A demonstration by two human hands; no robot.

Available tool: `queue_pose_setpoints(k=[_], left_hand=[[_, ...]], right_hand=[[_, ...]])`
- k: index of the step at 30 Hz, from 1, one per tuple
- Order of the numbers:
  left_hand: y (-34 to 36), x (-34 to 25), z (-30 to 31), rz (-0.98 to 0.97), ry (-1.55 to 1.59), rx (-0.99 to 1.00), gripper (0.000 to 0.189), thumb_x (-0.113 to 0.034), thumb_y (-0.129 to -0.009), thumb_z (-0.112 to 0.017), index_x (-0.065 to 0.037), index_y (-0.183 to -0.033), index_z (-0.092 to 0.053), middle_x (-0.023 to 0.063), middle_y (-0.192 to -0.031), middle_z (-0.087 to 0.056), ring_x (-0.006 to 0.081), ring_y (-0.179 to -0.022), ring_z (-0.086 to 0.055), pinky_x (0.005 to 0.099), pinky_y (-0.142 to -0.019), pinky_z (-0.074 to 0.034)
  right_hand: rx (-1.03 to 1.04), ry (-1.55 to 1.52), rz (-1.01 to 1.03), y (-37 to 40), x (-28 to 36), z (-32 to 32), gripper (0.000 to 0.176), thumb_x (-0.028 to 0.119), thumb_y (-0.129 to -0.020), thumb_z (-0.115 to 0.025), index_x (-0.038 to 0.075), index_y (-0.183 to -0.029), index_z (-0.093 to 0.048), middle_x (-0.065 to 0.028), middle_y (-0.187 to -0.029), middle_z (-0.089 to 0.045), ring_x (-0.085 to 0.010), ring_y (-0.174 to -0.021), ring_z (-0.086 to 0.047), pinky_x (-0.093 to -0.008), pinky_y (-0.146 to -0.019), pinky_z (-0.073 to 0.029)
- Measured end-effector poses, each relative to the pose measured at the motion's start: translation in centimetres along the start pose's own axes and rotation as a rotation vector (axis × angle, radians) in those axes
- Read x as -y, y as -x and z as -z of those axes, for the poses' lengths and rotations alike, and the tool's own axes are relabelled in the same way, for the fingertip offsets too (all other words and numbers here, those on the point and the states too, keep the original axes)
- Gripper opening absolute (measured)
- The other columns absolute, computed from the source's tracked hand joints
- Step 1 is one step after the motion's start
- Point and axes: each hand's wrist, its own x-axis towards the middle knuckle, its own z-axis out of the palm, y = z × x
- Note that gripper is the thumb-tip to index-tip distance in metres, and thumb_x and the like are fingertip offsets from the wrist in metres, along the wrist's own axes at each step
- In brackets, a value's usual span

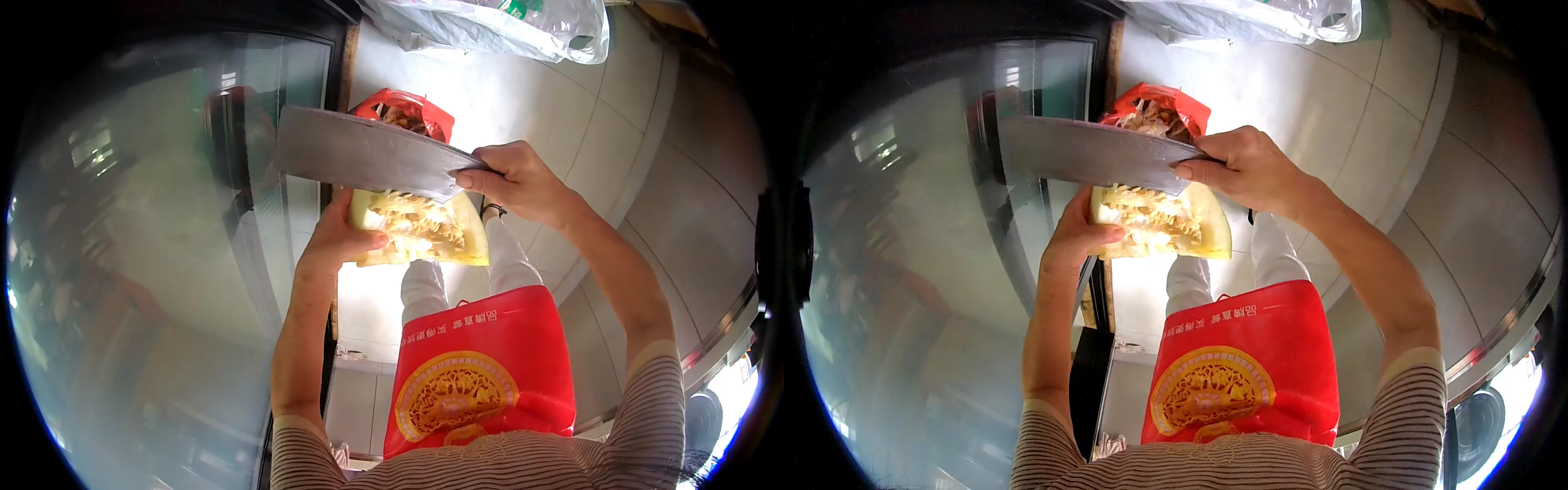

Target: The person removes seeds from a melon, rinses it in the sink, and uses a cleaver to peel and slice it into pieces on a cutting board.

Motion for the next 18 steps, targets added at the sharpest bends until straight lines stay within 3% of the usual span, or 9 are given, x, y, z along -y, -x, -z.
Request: queue_pose_setpoints(k=[1,4,9,13,18], left_hand=[[0.0,0.0,-0.1,0.007,0.034,-0.001,0.084,-0.006,-0.057,-0.074,0.003,-0.132,-0.038,0.0109,-0.121,-0.054,0.0192,-0.112,-0.053,0.0314,-0.099,-0.039],[0.4,-0.6,-0.5,0.031,0.108,-0.011,0.084,-0.007,-0.057,-0.073,0.003,-0.133,-0.038,0.0109,-0.123,-0.053,0.019,-0.113,-0.051,0.0313,-0.1,-0.038],[0.6,-0.4,-1.3,0.053,0.226,-0.042,0.082,-0.006,-0.057,-0.073,0.003,-0.131,-0.039,0.0099,-0.12,-0.054,0.0181,-0.111,-0.052,0.0311,-0.098,-0.039],[0.2,2.0,-0.4,0.076,0.124,-0.088,0.079,-0.01,-0.057,-0.072,0.003,-0.128,-0.041,0.0102,-0.116,-0.057,0.0196,-0.108,-0.055,0.0318,-0.096,-0.042],[-0.2,2.1,-0.8,0.007,0.177,-0.106,0.075,-0.005,-0.059,-0.07,0.001,-0.128,-0.041,0.0085,-0.114,-0.057,0.0171,-0.104,-0.056,0.0307,-0.091,-0.046]], right_hand=[[0.008,0.069,0.045,0.1,-0.5,0.2,0.03,0.027,-0.089,-0.063,-0.002,-0.086,-0.066,0.0003,-0.056,-0.051,-0.0048,-0.051,-0.044,-0.0245,-0.046,-0.037],[0.064,-0.125,-0.265,0.6,-0.5,0.6,0.03,0.031,-0.087,-0.064,0.001,-0.088,-0.068,-0.0046,-0.055,-0.051,-0.0107,-0.052,-0.04,-0.0312,-0.05,-0.037],[0.05,-0.152,-0.201,1.7,-2.7,-0.1,0.031,0.032,-0.088,-0.062,0.001,-0.091,-0.067,-0.0046,-0.056,-0.052,-0.0099,-0.053,-0.043,-0.0309,-0.05,-0.037],[0.022,-0.213,-0.196,0.5,-1.6,-2.9,0.032,0.033,-0.088,-0.062,0.002,-0.091,-0.067,-0.0058,-0.057,-0.053,-0.011,-0.052,-0.043,-0.0313,-0.05,-0.039],[-0.177,0.216,0.212,0.7,-1.5,-3.3,0.027,0.027,-0.086,-0.063,0.001,-0.077,-0.059,-0.01,-0.062,-0.055,-0.0233,-0.05,-0.052,-0.0356,-0.048,-0.041]])
